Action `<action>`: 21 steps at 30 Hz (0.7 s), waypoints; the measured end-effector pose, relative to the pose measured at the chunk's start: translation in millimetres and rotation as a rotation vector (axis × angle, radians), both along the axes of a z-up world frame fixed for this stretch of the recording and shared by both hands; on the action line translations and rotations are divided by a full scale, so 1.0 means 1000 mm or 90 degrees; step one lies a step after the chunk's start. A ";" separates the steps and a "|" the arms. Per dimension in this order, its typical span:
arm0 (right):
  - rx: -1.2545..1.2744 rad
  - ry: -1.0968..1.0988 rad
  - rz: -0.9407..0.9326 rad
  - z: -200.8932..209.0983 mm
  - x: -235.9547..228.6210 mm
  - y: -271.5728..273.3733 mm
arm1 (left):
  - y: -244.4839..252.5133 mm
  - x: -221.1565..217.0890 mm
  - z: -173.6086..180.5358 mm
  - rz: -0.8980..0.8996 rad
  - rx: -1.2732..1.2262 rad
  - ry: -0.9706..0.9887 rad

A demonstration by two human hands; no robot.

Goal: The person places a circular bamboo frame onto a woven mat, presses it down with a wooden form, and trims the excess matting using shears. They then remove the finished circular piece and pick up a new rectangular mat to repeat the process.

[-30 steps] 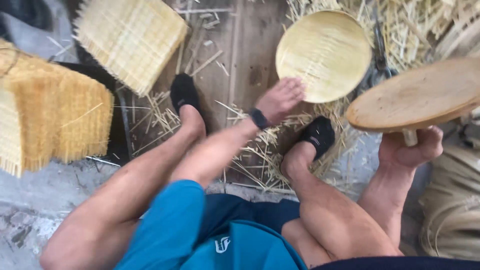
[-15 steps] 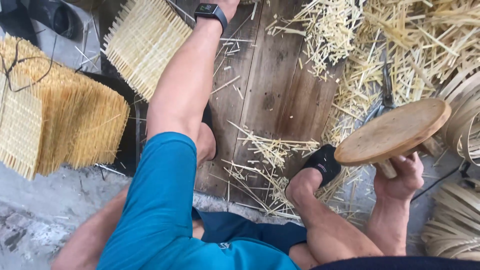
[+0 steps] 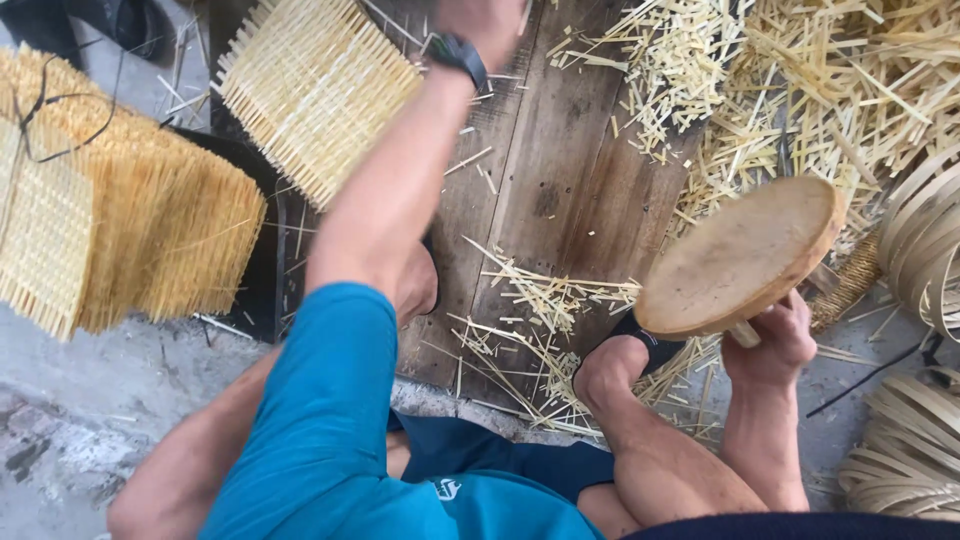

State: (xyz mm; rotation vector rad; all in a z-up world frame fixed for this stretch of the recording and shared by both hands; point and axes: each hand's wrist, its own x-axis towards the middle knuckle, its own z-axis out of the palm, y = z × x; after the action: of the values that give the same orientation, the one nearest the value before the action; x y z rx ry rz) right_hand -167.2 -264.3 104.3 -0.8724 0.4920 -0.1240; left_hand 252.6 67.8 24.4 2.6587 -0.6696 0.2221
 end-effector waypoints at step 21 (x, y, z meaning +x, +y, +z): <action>-0.112 0.227 0.116 -0.063 0.023 0.062 | 0.219 -0.116 -0.012 0.269 0.240 0.136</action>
State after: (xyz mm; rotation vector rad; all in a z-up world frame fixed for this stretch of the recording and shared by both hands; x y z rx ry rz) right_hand -144.0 -201.8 41.1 -1.1154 0.7380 0.1600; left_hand 136.4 286.6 11.9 3.1030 -0.0778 -0.0866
